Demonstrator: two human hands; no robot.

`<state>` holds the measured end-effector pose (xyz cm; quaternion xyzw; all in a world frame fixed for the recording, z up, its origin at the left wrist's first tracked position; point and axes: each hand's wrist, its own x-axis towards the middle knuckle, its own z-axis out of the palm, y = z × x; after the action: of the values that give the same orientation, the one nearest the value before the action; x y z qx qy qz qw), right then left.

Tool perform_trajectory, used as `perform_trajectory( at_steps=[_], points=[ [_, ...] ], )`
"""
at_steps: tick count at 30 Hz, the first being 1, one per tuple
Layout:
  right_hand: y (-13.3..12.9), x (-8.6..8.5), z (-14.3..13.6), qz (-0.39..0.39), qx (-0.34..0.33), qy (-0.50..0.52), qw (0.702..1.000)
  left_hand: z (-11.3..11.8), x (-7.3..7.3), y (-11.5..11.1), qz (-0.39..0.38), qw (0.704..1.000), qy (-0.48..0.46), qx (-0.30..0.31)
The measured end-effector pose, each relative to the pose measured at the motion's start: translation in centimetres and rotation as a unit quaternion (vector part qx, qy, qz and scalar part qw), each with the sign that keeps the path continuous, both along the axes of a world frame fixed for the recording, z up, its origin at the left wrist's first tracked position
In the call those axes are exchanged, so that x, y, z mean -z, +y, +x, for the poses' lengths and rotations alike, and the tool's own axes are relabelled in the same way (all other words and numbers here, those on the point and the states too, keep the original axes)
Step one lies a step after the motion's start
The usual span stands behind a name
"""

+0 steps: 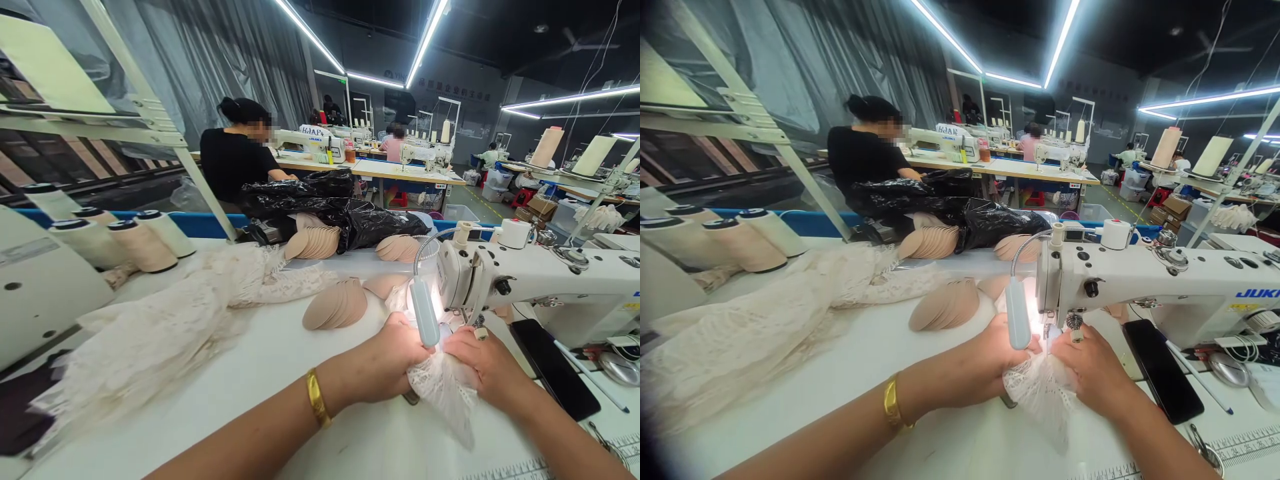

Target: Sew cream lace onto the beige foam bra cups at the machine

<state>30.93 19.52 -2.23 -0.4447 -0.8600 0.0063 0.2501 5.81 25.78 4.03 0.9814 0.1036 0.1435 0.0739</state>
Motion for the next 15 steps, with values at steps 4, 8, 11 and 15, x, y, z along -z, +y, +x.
perform_trajectory(
  at_steps=[4, 8, 11, 15],
  points=[
    [-1.0, -1.1, -0.5, -0.018, -0.049, -0.007, 0.999, -0.1, 0.8, -0.2, 0.014, 1.0, -0.008, 0.004],
    [-1.8, -2.2, -1.1, -0.025, -0.108, 0.003, 0.994, -0.1, 1.4, -0.3, 0.024, 1.0, -0.015, 0.001],
    [-2.0, -2.7, -1.5, -0.025, -0.135, 0.019, 0.99, 0.0, 1.5, -0.1, 0.033, 0.999, -0.019, -0.011],
    [-2.1, -2.9, -1.8, -0.028, -0.137, 0.027, 0.99, 0.0, 1.7, 0.3, 0.064, 0.996, -0.042, -0.043]
  ],
)
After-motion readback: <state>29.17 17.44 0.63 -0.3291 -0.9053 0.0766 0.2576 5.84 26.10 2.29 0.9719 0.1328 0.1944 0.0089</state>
